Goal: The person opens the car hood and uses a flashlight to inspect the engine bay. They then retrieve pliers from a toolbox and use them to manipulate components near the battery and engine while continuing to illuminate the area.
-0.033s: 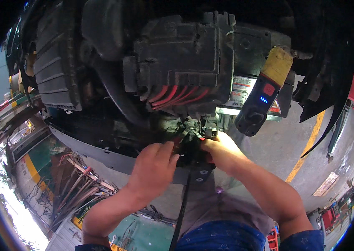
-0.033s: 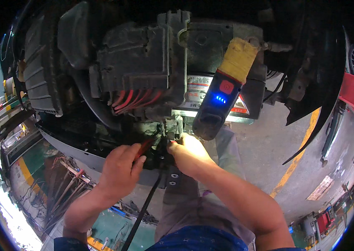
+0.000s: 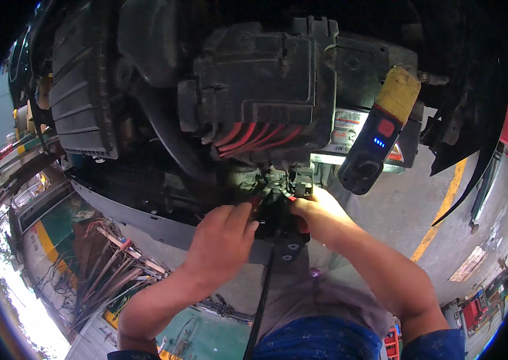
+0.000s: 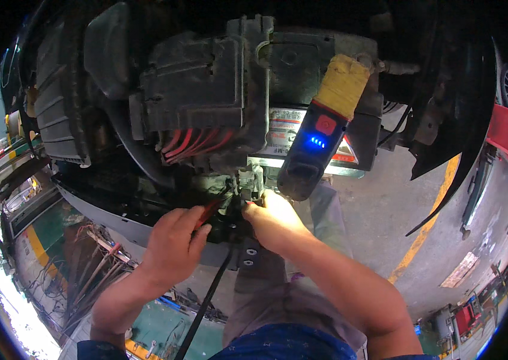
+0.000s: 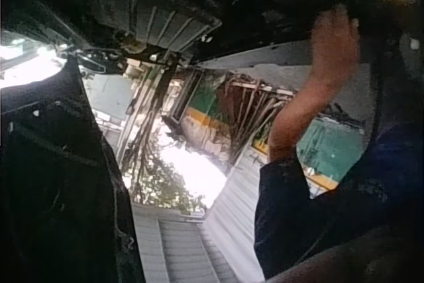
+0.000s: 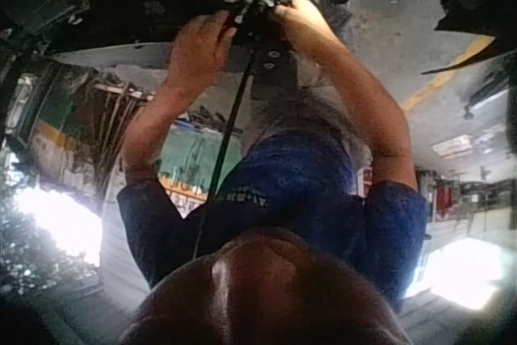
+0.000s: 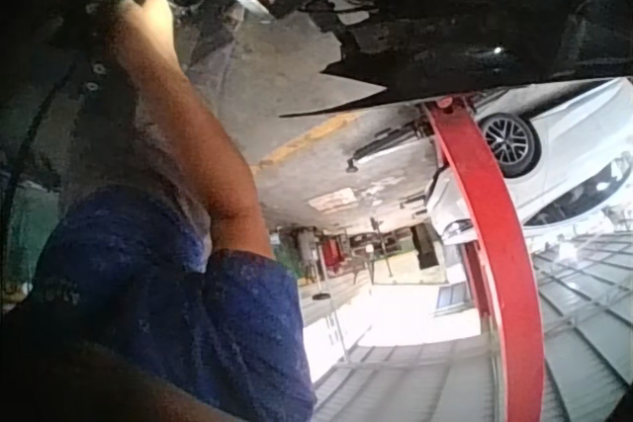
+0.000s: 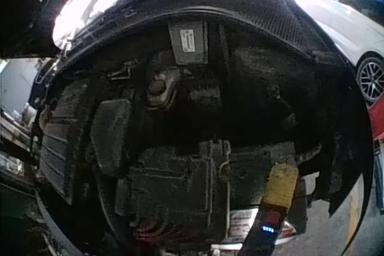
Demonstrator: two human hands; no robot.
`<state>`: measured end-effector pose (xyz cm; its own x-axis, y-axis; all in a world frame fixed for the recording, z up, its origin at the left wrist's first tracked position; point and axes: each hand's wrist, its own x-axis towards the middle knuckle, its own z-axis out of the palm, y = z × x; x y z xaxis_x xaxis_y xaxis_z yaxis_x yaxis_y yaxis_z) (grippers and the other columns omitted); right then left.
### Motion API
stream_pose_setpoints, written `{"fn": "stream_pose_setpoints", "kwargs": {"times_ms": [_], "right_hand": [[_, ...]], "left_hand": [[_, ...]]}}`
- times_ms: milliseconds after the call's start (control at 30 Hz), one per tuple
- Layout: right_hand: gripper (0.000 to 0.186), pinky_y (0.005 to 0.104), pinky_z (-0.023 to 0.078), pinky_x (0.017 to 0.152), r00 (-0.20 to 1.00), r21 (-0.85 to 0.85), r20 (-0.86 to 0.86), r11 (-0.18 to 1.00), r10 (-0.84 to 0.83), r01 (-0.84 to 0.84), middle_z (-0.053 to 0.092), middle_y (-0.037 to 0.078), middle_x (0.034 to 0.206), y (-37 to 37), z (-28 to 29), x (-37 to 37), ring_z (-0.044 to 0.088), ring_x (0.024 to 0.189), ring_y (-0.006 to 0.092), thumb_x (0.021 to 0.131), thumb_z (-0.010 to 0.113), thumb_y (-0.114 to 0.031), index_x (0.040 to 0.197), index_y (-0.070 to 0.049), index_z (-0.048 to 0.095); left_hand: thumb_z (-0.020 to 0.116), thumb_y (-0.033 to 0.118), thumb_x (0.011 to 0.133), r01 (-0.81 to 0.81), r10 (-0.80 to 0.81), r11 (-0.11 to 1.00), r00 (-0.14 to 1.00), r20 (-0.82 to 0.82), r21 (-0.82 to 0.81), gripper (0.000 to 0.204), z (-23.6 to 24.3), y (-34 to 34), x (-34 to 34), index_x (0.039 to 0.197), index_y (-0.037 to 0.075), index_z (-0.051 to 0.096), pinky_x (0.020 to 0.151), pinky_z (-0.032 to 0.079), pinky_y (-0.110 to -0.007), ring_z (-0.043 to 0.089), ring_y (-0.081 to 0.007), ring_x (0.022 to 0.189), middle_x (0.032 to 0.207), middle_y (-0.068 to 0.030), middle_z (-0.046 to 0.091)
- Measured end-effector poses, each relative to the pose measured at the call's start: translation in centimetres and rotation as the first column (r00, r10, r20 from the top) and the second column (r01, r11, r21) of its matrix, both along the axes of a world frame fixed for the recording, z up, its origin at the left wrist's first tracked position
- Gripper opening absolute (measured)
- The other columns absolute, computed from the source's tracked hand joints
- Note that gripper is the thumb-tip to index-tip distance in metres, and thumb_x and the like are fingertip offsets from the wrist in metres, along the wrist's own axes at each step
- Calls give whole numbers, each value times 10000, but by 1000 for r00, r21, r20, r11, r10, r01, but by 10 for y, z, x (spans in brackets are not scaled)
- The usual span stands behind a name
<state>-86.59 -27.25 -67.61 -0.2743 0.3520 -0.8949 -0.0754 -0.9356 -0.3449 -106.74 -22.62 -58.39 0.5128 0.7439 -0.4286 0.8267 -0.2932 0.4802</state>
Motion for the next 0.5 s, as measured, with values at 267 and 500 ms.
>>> {"fn": "stream_pose_setpoints", "kwargs": {"times_ms": [267, 500], "right_hand": [[416, 252, 435, 606, 982, -8, -139, 992, -128, 129, 636, 11, 923, -12, -19, 33, 538, 698, 91, 885, 636, -194, 1286, -83, 624], [565, 242, 451, 593, 967, 76, -253, 996, -26, 47, 674, 30, 999, -22, -40, 75, 549, 697, 81, 916, 656, -227, 1436, -35, 551]], "left_hand": [[666, 126, 974, 107, -81, 988, 973, 216, -111, 284, -6, 11, 5, 1209, -33, 638, 757, 515, -460, 644, -389, 860, 959, -186, 667], [654, 150, 1003, 218, -110, 940, 922, 371, -264, 273, -24, 16, 17, 1217, -20, 642, 755, 520, -439, 647, -357, 850, 946, -158, 664]]}}
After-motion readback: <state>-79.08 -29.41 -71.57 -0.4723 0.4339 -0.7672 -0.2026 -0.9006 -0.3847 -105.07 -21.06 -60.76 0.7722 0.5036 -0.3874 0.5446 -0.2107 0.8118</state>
